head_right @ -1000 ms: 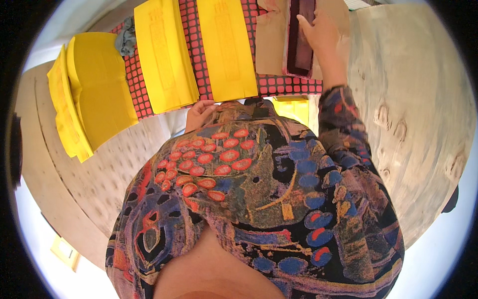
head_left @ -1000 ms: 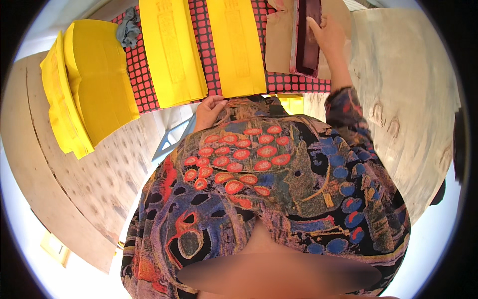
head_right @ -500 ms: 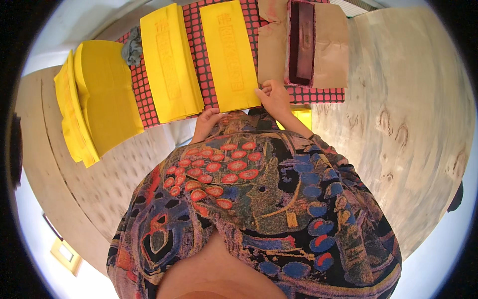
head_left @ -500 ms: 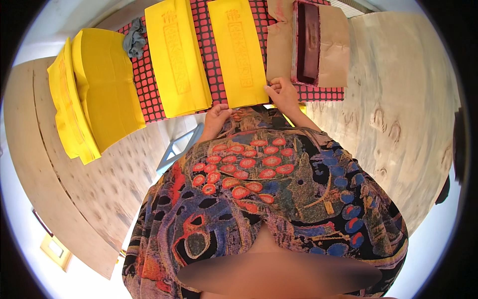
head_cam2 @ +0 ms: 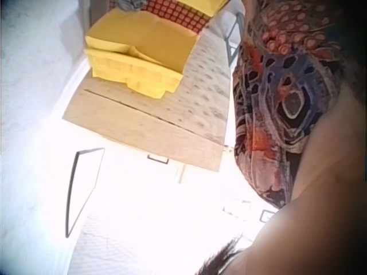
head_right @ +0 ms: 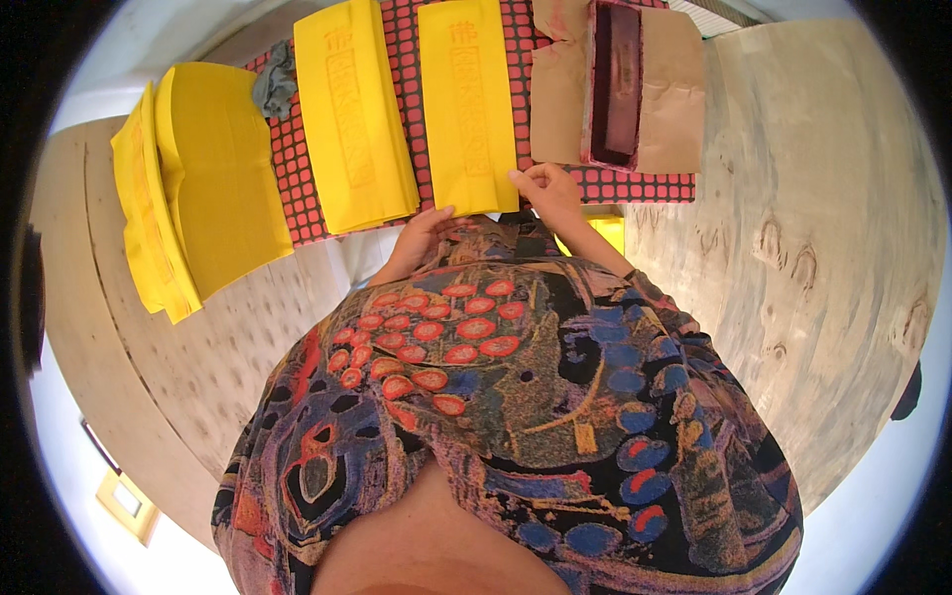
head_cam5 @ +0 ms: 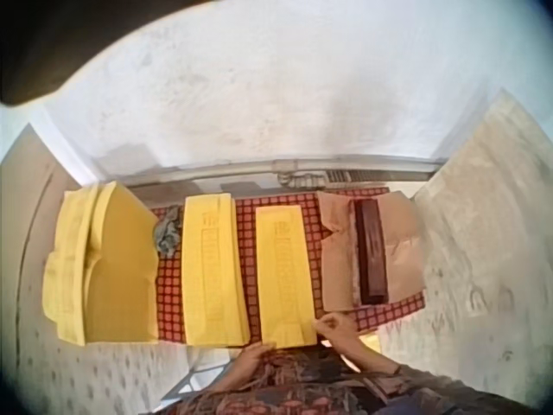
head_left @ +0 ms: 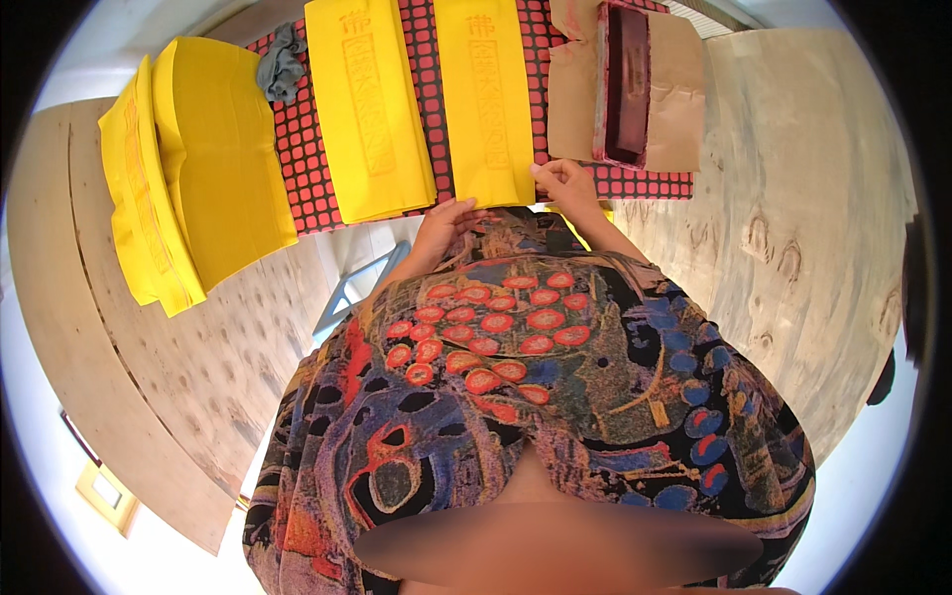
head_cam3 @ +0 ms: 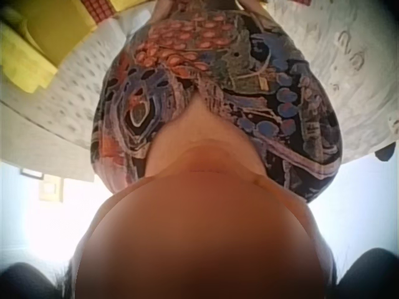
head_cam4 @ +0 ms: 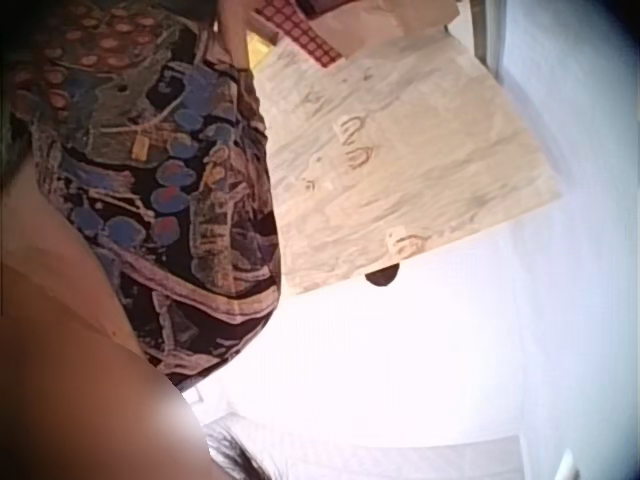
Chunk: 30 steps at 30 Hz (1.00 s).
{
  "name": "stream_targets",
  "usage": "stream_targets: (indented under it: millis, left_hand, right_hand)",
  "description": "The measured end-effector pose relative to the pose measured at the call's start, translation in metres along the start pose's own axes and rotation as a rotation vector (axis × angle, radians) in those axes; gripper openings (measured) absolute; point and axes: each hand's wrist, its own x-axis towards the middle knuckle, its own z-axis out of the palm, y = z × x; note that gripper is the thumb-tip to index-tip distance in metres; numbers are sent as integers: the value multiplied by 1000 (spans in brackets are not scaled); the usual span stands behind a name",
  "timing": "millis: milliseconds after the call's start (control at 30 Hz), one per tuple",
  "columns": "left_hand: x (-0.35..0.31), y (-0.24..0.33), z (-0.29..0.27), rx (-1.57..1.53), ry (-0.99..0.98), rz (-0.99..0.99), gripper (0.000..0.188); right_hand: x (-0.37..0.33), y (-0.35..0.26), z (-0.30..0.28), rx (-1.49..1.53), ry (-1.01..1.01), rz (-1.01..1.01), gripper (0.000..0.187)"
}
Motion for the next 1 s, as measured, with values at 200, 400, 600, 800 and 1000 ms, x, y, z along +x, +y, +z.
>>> stream_targets:
  millis: [200, 400, 600, 800, 1000]
  left_hand:
    - [-25, 26, 8, -217, -240, -98, 36]
    - [-31, 39, 26, -194, -142, -85, 36]
    - [-10, 48, 42, -228, -111, 62, 36]
    - [-15, 55, 54, 9, -149, 201, 39]
    - [-36, 72, 62, 161, -137, 331, 39]
  right_hand:
    - [6, -27, -5, 694, -340, 379, 47]
    - [32, -46, 6, 576, -321, 199, 40]
    - [19, -50, -6, 437, -272, 132, 37]
    - [44, -55, -13, 652, -347, 204, 41]
    - [80, -94, -14, 734, -352, 23, 37]
